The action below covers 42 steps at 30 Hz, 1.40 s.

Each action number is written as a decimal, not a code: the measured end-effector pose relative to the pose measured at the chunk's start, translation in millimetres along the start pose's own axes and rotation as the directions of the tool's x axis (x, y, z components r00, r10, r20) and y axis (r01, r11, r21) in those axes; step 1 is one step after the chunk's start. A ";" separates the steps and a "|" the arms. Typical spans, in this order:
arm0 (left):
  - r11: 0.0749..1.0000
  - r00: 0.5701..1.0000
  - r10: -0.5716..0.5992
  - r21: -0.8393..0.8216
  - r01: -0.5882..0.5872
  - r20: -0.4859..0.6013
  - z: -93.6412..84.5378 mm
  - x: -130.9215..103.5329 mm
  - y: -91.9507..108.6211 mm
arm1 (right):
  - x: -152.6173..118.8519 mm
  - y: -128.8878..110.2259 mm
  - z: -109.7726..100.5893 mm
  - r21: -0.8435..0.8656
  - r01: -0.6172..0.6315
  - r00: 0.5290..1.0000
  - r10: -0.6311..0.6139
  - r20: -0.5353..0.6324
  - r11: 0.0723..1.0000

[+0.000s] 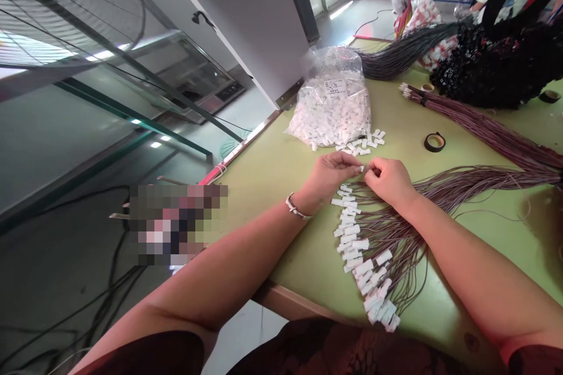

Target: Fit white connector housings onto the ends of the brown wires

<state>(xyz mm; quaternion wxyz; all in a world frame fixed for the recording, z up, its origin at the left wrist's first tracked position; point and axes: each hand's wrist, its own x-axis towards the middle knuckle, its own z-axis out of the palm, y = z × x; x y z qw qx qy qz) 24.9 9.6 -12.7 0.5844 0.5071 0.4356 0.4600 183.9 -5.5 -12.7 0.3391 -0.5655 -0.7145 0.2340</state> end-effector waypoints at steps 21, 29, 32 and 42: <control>0.782 0.894 0.290 0.453 -0.427 0.342 -19.4 -18.4 44.7 | 8.2 0.7 -21.8 0.106 0.005 0.950 -0.038 0.310 0.994; 0.716 0.926 0.140 0.610 -0.339 0.352 -29.2 -14.6 40.9 | 1.6 -12.0 -18.1 -0.300 0.327 0.886 -0.180 0.427 0.896; 0.693 0.875 0.066 0.609 -0.386 0.480 -25.6 -17.5 36.8 | -2.5 -20.8 -9.1 -0.412 0.304 0.907 -0.129 0.401 0.859; 0.698 0.653 -0.175 0.561 -0.446 0.737 -19.9 -28.4 47.3 | 12.0 2.3 -0.7 0.063 -0.190 0.981 0.191 -0.018 0.980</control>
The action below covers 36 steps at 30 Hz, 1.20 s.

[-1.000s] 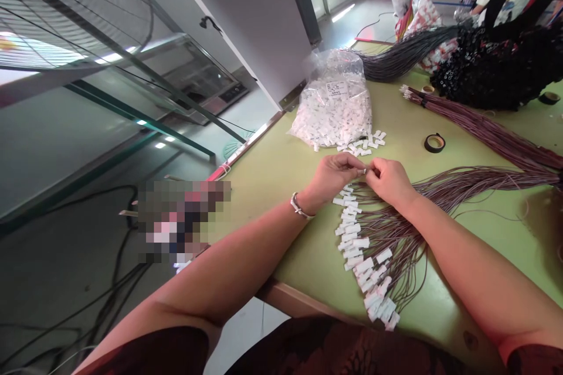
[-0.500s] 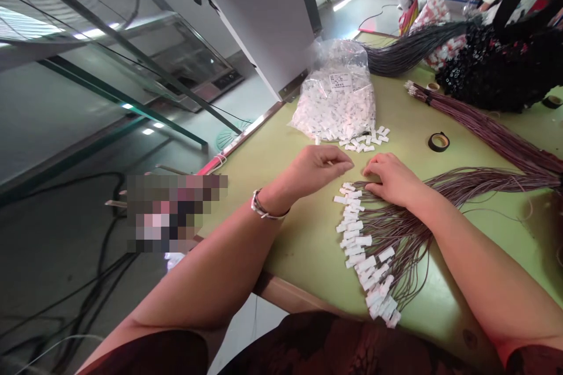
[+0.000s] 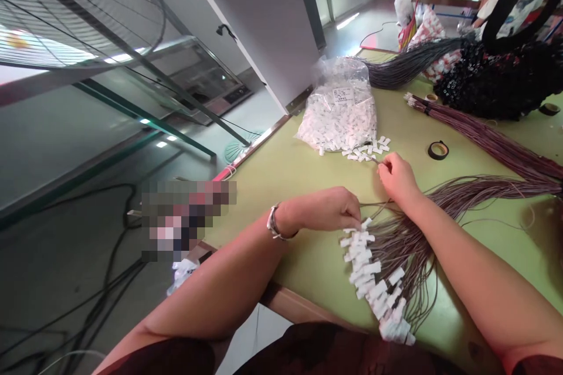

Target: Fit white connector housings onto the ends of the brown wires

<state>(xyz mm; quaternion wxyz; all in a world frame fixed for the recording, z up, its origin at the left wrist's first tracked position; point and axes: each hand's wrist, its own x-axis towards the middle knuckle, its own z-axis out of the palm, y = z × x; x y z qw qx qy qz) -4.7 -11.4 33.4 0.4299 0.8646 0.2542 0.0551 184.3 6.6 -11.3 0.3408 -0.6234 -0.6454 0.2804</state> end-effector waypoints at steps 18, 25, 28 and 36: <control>0.958 0.928 0.013 0.270 0.094 -0.372 -7.1 3.2 -13.7 | -12.3 -12.0 -7.2 0.056 0.118 0.975 -0.127 0.180 0.991; 0.991 0.983 0.087 0.120 -0.068 -0.163 -0.6 -21.2 19.9 | -17.6 -19.0 -11.1 -0.141 0.211 0.852 -0.112 0.511 0.967; 0.998 0.996 0.069 -0.001 -0.069 -0.062 -2.2 -28.5 22.1 | -25.6 -26.0 -9.7 -0.271 0.350 0.830 -0.162 0.534 0.897; 0.946 0.763 -0.173 0.112 0.306 -0.623 -31.8 -10.1 -25.9 | -21.1 -13.8 -2.7 -0.138 0.197 0.971 -0.174 0.162 0.971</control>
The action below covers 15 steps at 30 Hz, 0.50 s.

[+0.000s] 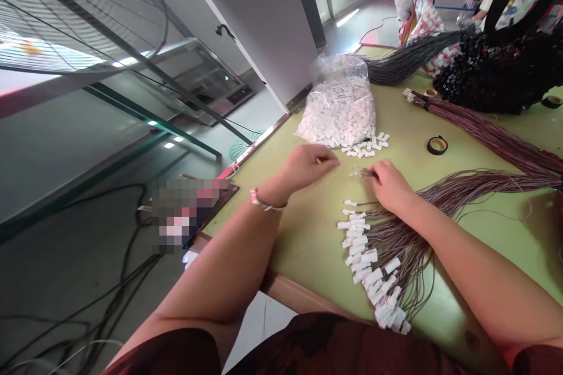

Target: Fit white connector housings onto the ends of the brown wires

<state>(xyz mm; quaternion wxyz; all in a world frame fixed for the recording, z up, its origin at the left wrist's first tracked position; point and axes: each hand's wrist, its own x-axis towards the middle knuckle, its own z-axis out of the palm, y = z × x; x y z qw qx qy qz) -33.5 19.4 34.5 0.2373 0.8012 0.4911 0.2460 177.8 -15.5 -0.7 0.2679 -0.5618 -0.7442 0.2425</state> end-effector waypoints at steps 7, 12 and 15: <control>0.975 0.996 0.040 0.222 -0.020 -0.084 55.0 29.8 -13.2 | 0.8 4.0 5.5 0.389 -0.222 0.952 0.285 -0.113 0.894; 0.960 0.998 -0.037 0.277 0.047 -0.043 50.2 23.8 -13.7 | -1.1 -0.4 3.5 0.464 -0.218 0.946 0.303 -0.116 0.859; 0.985 0.997 -0.069 0.159 0.072 -0.024 40.4 17.0 -12.9 | -2.6 -1.0 2.5 0.429 -0.189 0.952 0.271 -0.138 0.883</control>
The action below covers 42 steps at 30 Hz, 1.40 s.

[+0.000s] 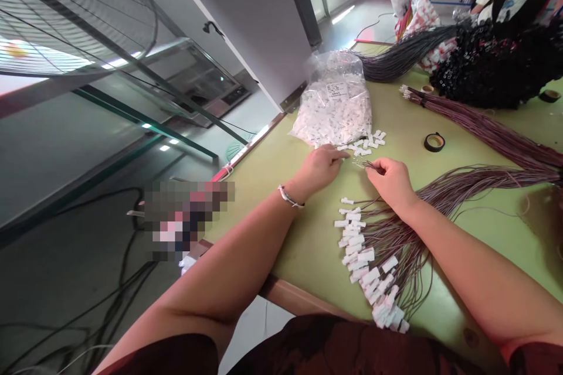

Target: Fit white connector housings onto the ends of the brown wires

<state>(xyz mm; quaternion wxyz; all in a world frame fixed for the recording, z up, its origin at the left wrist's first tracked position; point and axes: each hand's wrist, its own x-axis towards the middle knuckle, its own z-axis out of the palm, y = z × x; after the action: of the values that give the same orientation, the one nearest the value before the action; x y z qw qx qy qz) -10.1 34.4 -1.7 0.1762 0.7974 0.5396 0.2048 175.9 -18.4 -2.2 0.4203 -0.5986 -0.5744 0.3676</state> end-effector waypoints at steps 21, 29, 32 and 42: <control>0.389 0.855 -0.223 -0.762 0.518 0.467 -3.7 -13.7 24.7 | -9.9 -6.6 -4.8 -0.085 0.179 0.983 -0.176 0.048 0.980; 0.460 0.858 -0.224 -0.726 0.511 0.462 -2.4 -15.5 25.3 | -9.7 -1.7 -3.3 -0.175 0.223 0.975 -0.221 0.034 0.959; 0.510 0.869 -0.249 -0.705 0.493 0.428 1.3 -16.8 27.9 | -10.1 1.7 -0.8 -0.275 0.304 0.951 -0.306 0.038 0.912; 0.469 0.906 -0.241 -0.776 0.422 0.348 6.0 -15.7 29.9 | -3.4 3.9 -1.3 -0.164 0.193 0.981 -0.191 0.029 0.967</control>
<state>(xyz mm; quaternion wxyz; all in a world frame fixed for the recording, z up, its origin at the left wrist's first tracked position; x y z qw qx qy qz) 11.3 8.7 6.0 0.6218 0.5094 0.5003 0.3219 178.4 -21.9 -5.5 0.3989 -0.5707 -0.6608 0.2801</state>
